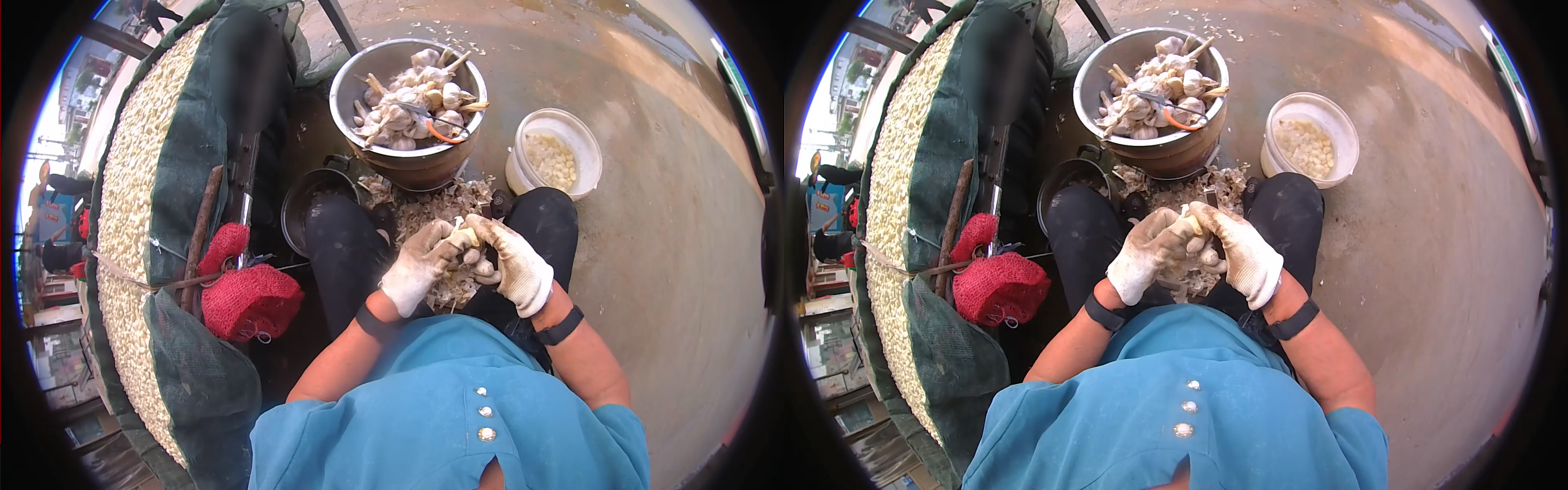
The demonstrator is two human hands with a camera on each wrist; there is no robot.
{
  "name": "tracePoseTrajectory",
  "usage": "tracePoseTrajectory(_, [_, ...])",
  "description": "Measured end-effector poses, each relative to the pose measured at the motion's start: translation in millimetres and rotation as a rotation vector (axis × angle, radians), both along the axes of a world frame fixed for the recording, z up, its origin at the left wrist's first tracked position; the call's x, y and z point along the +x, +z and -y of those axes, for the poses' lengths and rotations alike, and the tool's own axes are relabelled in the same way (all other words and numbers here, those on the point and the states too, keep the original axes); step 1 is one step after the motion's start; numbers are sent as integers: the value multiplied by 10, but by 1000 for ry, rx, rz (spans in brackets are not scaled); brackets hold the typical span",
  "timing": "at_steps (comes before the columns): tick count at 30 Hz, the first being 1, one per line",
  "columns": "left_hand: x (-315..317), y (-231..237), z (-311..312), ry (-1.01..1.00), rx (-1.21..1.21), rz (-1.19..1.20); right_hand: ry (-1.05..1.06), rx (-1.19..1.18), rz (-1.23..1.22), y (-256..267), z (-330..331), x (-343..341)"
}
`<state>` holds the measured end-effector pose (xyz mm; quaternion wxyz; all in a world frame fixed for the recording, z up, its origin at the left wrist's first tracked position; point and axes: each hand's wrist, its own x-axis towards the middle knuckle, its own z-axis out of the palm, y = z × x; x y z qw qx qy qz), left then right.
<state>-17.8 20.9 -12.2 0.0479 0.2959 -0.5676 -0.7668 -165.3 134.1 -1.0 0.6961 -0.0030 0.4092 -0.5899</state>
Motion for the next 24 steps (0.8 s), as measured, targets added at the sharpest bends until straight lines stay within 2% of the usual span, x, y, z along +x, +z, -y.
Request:
tracePoseTrajectory(5, [-5, -8, 7, 9, -78, 24, 6, -19, -74, 74, 29, -16])
tracePoseTrajectory(7, [-27, 19, -13, -1, -257, 65, -28, 8, -80, 64, 42, 5])
tracePoseTrajectory(8, [-26, 16, -3, -2, -256, 62, -16, 14, -93, 28, 43, -5])
tracePoseTrajectory(10, [-9, 0, 25, -7, -72, 87, 13, -12, -95, -16, 29, -43])
tracePoseTrajectory(11, [-11, 10, 32, -10, -68, 84, 11, -8, -97, -35, 14, -59])
tracePoseTrajectory(13, [-13, 63, 61, 24, -7, -31, -12, -71, 45, -102, -4, -76])
tracePoseTrajectory(14, [-9, 77, 69, 37, 138, -41, -16, -100, 97, -192, -16, -83])
tracePoseTrajectory(17, [23, 13, 93, 55, 152, -164, -45, -132, 248, -101, -27, -111])
tracePoseTrajectory(21, [20, 11, 95, 51, 35, -274, -90, -9, 129, -8, -21, -230])
tracePoseTrajectory(24, [33, 45, 123, 47, 92, -157, -135, 28, -115, 157, -17, -425])
